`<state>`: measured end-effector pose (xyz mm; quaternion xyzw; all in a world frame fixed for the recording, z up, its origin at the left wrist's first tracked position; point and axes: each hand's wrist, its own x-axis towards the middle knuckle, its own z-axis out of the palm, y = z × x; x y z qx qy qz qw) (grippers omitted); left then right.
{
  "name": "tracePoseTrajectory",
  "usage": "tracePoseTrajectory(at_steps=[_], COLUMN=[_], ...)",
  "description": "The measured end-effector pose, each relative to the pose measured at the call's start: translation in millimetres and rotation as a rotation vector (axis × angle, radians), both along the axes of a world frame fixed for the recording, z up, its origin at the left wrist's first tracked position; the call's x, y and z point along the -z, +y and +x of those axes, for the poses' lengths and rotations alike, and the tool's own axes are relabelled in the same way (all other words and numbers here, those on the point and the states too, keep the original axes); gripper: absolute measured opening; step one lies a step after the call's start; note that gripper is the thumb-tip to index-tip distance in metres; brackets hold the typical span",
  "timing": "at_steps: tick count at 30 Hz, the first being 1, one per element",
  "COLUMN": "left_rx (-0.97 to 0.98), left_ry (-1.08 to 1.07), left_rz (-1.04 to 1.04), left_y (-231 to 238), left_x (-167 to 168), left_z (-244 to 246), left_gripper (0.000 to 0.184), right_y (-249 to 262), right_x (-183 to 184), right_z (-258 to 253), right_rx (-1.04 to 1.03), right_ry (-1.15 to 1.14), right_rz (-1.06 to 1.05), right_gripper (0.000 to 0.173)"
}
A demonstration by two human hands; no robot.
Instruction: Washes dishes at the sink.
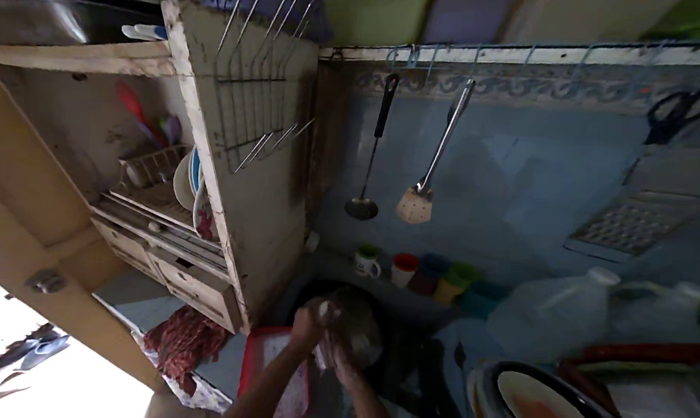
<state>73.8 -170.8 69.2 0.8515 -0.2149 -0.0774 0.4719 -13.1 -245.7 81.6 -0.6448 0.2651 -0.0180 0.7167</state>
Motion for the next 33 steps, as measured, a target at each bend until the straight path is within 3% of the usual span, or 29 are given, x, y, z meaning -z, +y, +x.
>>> tracePoseTrajectory(at_steps=[2,4,6,8,10,12,15,17,20,21,22,24,26,27,28,31,32,33], left_rx=[0.071,0.327,0.588,0.683,0.573,0.324,-0.047,-0.027,0.343,0.403,0.398,0.23,-0.052,-0.112,-0.087,0.285,0.294,0.22], left_ry=[0.179,0.308,0.398,0.49,0.565,0.712,0.949,0.808,0.193,0.087,0.077,0.239,0.541,0.634,0.605,0.227,0.194,0.245], left_rz=[-0.128,-0.057,0.123,0.174,0.043,-0.283,-0.748,-0.606,0.22,0.436,0.517,0.308,-0.256,-0.412,-0.364,0.424,0.46,0.361], left_y=[12.6,28.1,34.1,29.6,29.8,29.7,9.3,-1.6,-1.2,-1.8,-2.2,-3.4,-7.2,-8.0,-5.9,0.0,0.0,0.5], left_x=[-0.6,-3.8,-3.3,3.3,12.5,24.8,22.5,24.7,30.8,29.6,26.7,19.2,22.3,27.5,31.0,32.2,32.6,31.0], left_z=[3.4,-2.6,-10.8,-17.8,-19.7,-20.2,-26.8,-35.4,-33.5,-30.5,-27.9,-21.4,-22.0,-24.8,-29.8,-31.2,-30.9,-30.6], left_gripper=[0.039,0.042,0.045,0.054,0.048,0.029,0.028,0.023,0.054,0.06,0.061,0.05,0.033,0.033,0.035,0.05,0.054,0.052], right_y=[-51.5,-88.8,-96.6,-92.0,-90.6,-87.1,-69.7,-54.6,-50.6,-48.3,-45.3,-37.3,-29.0,-29.3,-32.6,-38.0,-37.8,-36.0], right_x=[49.5,73.7,51.8,30.2,23.3,23.3,35.2,39.4,45.5,49.9,53.0,49.4,47.2,46.0,43.8,46.0,48.4,48.9], right_z=[9.7,14.8,14.4,25.2,38.6,44.9,55.3,61.2,69.7,71.7,71.1,64.6,62.6,61.7,60.9,69.3,69.4,67.7], right_rx=[-0.243,-0.448,-0.549,-0.658,-0.598,-0.294,-0.005,0.071,0.005,0.036,0.083,0.199,0.283,0.27,0.214,0.114,0.129,0.159], right_ry=[-0.132,-0.153,0.014,0.122,0.095,-0.006,-0.084,-0.045,0.132,0.152,0.15,0.087,0.017,0.027,0.061,0.125,0.147,0.152], right_rz=[0.069,0.107,-0.045,-0.232,-0.217,0.07,0.399,0.341,0.08,0.083,0.115,0.214,0.291,0.262,0.199,0.099,0.113,0.125], right_gripper=[0.045,0.047,0.037,0.035,0.033,0.036,0.025,0.017,0.031,0.034,0.036,0.031,0.022,0.023,0.026,0.029,0.033,0.037])
